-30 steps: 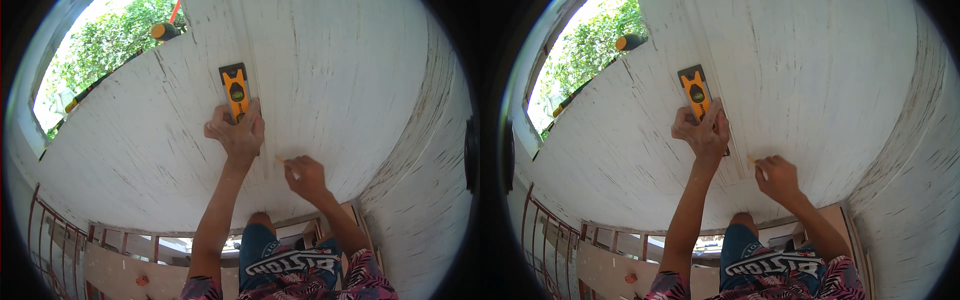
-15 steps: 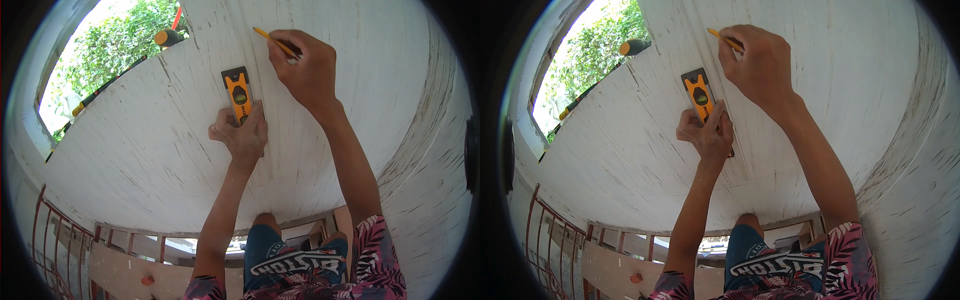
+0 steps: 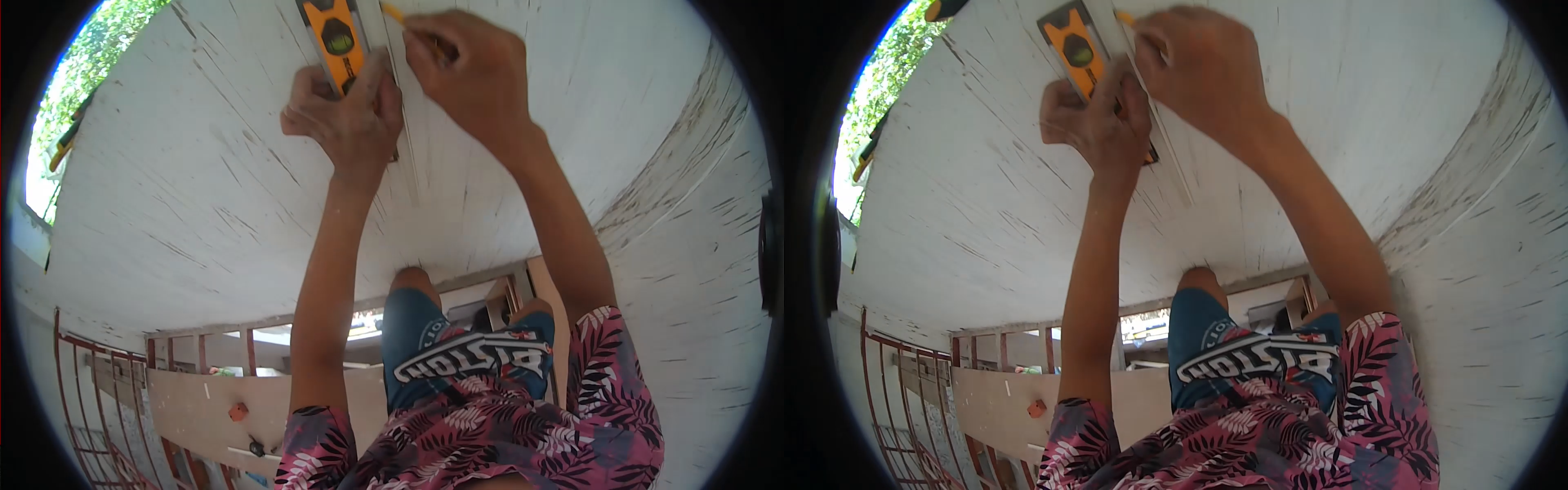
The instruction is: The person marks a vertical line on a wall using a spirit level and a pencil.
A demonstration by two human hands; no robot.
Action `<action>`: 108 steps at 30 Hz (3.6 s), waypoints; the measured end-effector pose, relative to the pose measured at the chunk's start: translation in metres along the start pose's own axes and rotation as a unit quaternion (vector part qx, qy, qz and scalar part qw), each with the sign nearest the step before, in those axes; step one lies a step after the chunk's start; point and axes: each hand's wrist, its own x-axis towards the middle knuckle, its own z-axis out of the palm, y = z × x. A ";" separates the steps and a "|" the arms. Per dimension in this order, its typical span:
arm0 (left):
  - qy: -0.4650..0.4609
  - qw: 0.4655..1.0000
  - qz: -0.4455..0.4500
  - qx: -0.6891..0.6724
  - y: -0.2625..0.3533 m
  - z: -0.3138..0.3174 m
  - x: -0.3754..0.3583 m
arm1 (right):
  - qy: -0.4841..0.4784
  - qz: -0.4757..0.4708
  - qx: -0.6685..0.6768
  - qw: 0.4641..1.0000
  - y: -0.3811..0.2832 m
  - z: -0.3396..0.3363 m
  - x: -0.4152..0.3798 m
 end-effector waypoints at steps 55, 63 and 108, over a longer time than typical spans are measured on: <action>-0.003 0.999 -0.050 -0.013 0.007 -0.009 0.004 | -0.122 0.249 0.072 0.958 -0.026 0.016 -0.104; -0.006 0.999 -0.052 -0.011 0.008 -0.010 0.004 | -0.148 0.285 0.070 0.944 -0.025 0.015 -0.102; 0.011 0.999 -0.028 -0.009 0.008 -0.013 0.005 | -0.141 0.276 0.043 0.950 -0.023 0.010 0.052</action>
